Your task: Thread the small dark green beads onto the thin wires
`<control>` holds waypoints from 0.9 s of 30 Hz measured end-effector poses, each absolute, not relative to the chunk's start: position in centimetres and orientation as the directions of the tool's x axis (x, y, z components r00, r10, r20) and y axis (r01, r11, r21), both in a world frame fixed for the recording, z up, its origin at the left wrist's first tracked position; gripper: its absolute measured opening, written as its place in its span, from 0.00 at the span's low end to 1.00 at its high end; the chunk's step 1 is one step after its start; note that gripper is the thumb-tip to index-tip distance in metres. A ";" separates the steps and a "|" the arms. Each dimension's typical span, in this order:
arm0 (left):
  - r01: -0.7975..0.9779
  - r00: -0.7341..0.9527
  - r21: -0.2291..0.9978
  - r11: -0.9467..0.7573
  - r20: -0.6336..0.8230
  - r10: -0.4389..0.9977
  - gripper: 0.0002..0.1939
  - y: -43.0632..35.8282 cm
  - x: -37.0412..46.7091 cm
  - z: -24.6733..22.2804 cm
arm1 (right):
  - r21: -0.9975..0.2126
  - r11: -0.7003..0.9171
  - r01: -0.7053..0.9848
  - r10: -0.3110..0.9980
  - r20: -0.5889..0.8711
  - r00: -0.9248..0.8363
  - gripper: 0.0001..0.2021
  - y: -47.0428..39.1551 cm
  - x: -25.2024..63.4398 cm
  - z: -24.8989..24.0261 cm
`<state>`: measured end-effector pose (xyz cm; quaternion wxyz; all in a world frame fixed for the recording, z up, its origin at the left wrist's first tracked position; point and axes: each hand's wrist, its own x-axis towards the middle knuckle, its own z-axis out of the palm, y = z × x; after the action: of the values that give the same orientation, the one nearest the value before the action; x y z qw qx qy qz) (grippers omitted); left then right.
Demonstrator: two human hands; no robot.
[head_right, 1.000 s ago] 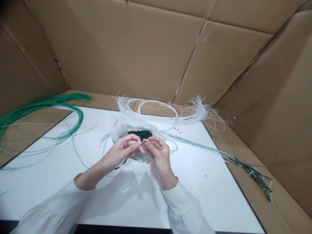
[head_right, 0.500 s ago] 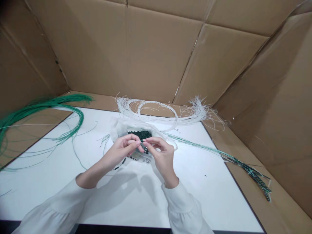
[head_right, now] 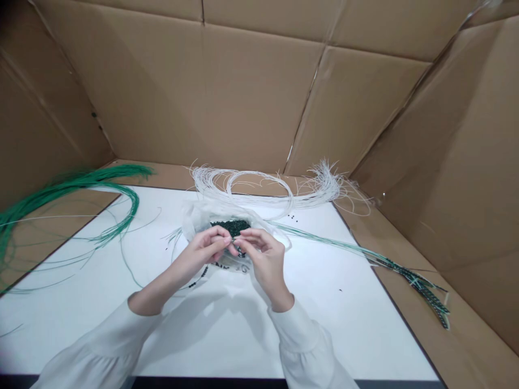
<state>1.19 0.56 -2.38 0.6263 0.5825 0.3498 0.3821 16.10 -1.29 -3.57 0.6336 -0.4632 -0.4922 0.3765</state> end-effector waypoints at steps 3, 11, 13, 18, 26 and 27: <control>-0.044 0.441 0.999 -0.003 0.022 0.897 0.10 0.4 1.2 -2.3 | -0.965 0.247 -0.089 0.942 0.218 0.257 0.07 -1.3 16.0 -3.3; -0.026 0.386 1.000 -0.011 0.020 0.922 0.09 0.3 1.2 -2.1 | -0.956 0.285 -0.068 0.930 0.258 0.263 0.07 -1.4 16.0 -3.2; -0.030 0.378 1.000 -0.003 0.014 0.926 0.09 0.4 1.2 -2.2 | -0.955 0.292 -0.058 0.929 0.269 0.255 0.06 -1.4 16.0 -3.3; -0.046 0.375 0.999 0.012 0.006 0.927 0.08 0.4 1.3 -2.2 | -0.951 0.305 -0.060 0.925 0.280 0.258 0.06 -1.4 16.0 -3.4; -0.034 0.374 0.999 -0.010 0.022 0.927 0.07 0.3 1.3 -2.2 | -0.939 0.343 0.010 0.909 0.334 0.251 0.05 -1.5 16.2 -3.7; -0.030 0.374 0.999 -0.015 0.026 0.927 0.07 0.3 1.3 -2.1 | -0.937 0.348 0.026 0.905 0.344 0.252 0.04 -1.5 16.2 -3.8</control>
<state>1.25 0.33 -2.14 0.5876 0.5846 0.3834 0.4074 16.17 -1.50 -3.78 0.6449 -0.4581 -0.5082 0.3405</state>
